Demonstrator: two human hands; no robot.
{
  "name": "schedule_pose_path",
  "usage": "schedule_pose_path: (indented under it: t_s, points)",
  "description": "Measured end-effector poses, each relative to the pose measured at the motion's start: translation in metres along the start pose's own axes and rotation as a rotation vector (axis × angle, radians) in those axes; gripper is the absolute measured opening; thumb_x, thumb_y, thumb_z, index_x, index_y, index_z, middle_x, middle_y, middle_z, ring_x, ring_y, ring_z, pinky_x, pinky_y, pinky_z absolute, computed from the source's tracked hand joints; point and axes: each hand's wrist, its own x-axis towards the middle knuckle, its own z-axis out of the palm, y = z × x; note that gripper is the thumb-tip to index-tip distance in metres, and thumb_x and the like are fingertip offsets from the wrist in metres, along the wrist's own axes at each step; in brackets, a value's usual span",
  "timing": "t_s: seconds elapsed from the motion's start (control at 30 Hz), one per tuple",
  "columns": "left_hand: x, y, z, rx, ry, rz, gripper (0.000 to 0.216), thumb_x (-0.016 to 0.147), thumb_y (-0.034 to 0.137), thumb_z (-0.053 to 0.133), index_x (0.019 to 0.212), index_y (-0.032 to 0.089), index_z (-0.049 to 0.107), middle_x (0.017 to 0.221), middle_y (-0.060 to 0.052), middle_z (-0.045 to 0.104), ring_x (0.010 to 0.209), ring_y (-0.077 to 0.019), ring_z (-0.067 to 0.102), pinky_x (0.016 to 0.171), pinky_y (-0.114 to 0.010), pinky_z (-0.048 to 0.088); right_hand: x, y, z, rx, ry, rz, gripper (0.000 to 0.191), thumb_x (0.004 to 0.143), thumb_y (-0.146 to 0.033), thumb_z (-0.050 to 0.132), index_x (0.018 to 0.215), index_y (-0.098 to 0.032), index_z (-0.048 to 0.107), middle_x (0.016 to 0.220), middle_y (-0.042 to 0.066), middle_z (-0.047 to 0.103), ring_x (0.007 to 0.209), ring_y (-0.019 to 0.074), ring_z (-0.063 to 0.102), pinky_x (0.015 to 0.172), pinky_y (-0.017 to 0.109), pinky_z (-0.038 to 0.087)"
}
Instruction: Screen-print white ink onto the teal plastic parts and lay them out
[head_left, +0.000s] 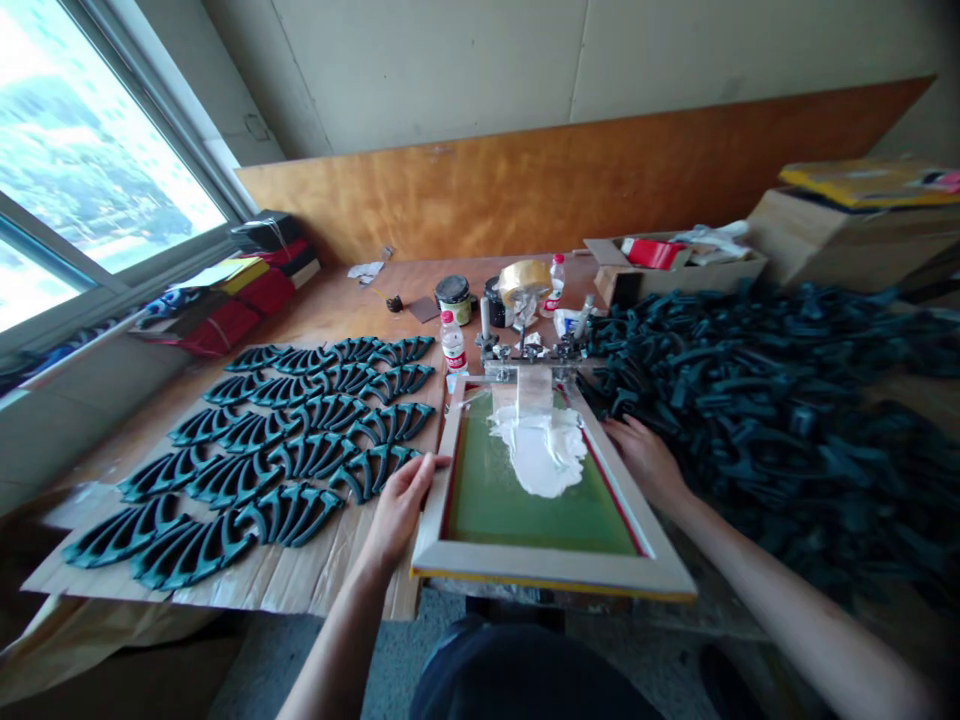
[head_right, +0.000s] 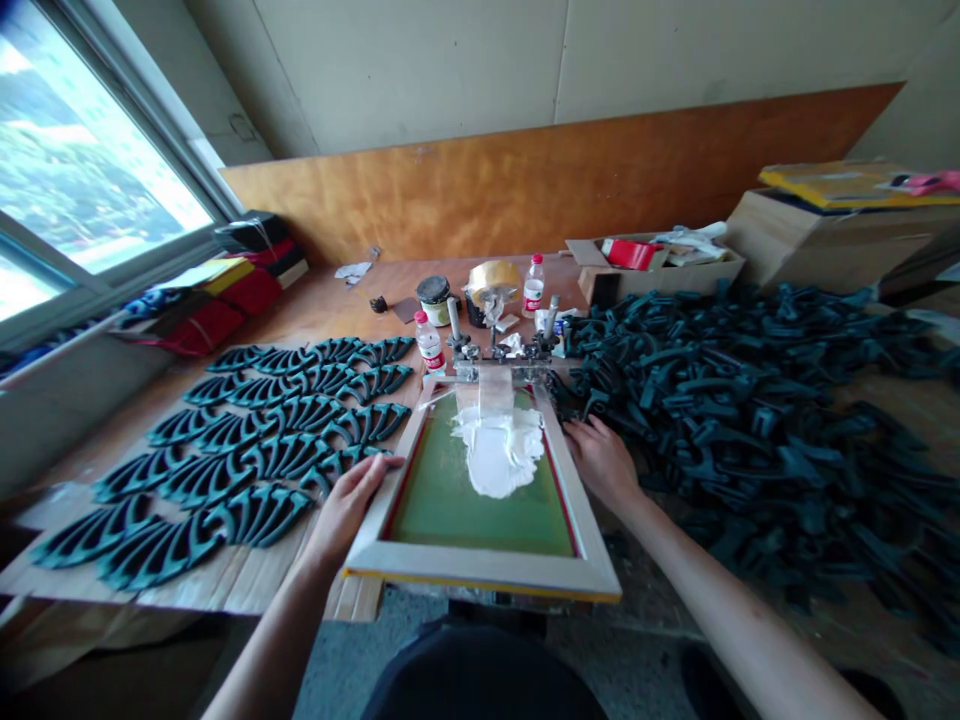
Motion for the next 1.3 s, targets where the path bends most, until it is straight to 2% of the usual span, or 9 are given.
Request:
schedule_pose_path:
  t_s: [0.13, 0.23, 0.4, 0.63, 0.73, 0.9, 1.0, 1.13, 1.3]
  points:
    - [0.006, -0.072, 0.009, 0.212, -0.074, -0.030, 0.068, 0.085, 0.049, 0.053, 0.143, 0.017, 0.042, 0.082, -0.003, 0.069, 0.075, -0.0180, 0.063, 0.070, -0.026, 0.049, 0.045, -0.016, -0.022, 0.066, 0.098, 0.020, 0.047, 0.085, -0.033, 0.061, 0.129, -0.016, 0.055, 0.128, 0.015, 0.058, 0.116, 0.0280, 0.054, 0.098, 0.043, 0.046]
    - [0.016, -0.101, 0.016, 0.422, -0.046, -0.028, 0.063, 0.087, 0.040, 0.048, 0.144, 0.016, 0.039, 0.082, -0.003, 0.068, 0.075, -0.0177, 0.063, 0.070, -0.026, 0.047, 0.073, -0.058, -0.018, 0.038, -0.037, -0.131, 0.054, 0.076, -0.029, 0.072, 0.126, -0.018, 0.054, 0.124, 0.013, 0.057, 0.114, 0.0284, 0.052, 0.096, 0.041, 0.045]
    - [0.021, -0.108, 0.018, 0.465, -0.065, -0.048, 0.058, 0.088, 0.041, 0.045, 0.142, 0.019, 0.043, 0.087, -0.003, 0.069, 0.078, -0.0173, 0.065, 0.069, -0.024, 0.045, 0.056, -0.087, -0.001, 0.007, -0.301, -0.213, 0.008, 0.083, -0.017, 0.060, 0.090, -0.018, 0.062, 0.086, 0.006, 0.065, 0.084, 0.0204, 0.058, 0.073, 0.030, 0.046]
    - [0.019, -0.104, 0.022, 0.428, -0.038, -0.049, 0.057, 0.087, 0.042, 0.047, 0.138, 0.016, 0.048, 0.087, -0.004, 0.069, 0.080, -0.0177, 0.064, 0.072, -0.025, 0.045, 0.002, -0.064, -0.022, 0.161, -0.350, -0.658, 0.018, 0.080, -0.003, 0.048, 0.079, -0.018, 0.060, 0.079, 0.004, 0.062, 0.079, 0.0187, 0.054, 0.072, 0.030, 0.042]
    - [0.018, -0.101, 0.022, 0.407, -0.032, -0.052, 0.057, 0.087, 0.043, 0.047, 0.137, 0.016, 0.048, 0.088, -0.004, 0.070, 0.080, -0.0182, 0.065, 0.072, -0.025, 0.045, 0.008, -0.066, -0.022, 0.205, -0.334, -0.589, 0.018, 0.080, -0.004, 0.050, 0.077, -0.019, 0.060, 0.075, 0.003, 0.061, 0.078, 0.0179, 0.054, 0.071, 0.029, 0.043]
    - [0.017, -0.099, 0.019, 0.354, -0.024, -0.058, 0.060, 0.085, 0.044, 0.050, 0.138, 0.015, 0.048, 0.086, -0.005, 0.071, 0.080, -0.0194, 0.066, 0.071, -0.027, 0.047, -0.016, -0.075, -0.007, 0.192, -0.045, -0.620, 0.027, 0.082, -0.003, 0.042, 0.091, -0.014, 0.065, 0.090, 0.010, 0.065, 0.091, 0.0216, 0.056, 0.080, 0.034, 0.047]
    - [0.018, -0.101, 0.017, 0.315, -0.027, -0.056, 0.059, 0.085, 0.045, 0.052, 0.137, 0.017, 0.049, 0.083, -0.004, 0.070, 0.077, -0.0192, 0.065, 0.068, -0.027, 0.047, -0.020, -0.073, -0.012, 0.246, -0.133, -0.619, 0.021, 0.085, -0.008, 0.048, 0.092, -0.017, 0.065, 0.087, 0.007, 0.066, 0.088, 0.0201, 0.058, 0.080, 0.033, 0.049]
    - [0.015, -0.092, 0.013, 0.217, -0.045, -0.075, 0.065, 0.082, 0.045, 0.057, 0.140, 0.018, 0.045, 0.082, -0.003, 0.070, 0.075, -0.0187, 0.064, 0.066, -0.026, 0.047, 0.032, -0.075, -0.021, 0.313, -0.191, -0.337, 0.031, 0.086, -0.021, 0.060, 0.116, -0.024, 0.060, 0.100, 0.004, 0.068, 0.091, 0.0189, 0.062, 0.082, 0.032, 0.049]
    - [0.004, -0.032, 0.003, -0.013, -0.064, -0.099, 0.067, 0.078, 0.058, 0.061, 0.132, 0.018, 0.055, 0.082, -0.003, 0.069, 0.069, -0.0162, 0.061, 0.059, -0.023, 0.046, 0.096, -0.051, -0.037, 0.189, -0.072, -0.022, 0.057, 0.085, -0.042, 0.061, 0.139, -0.030, 0.046, 0.106, 0.005, 0.067, 0.087, 0.0209, 0.064, 0.076, 0.031, 0.050]
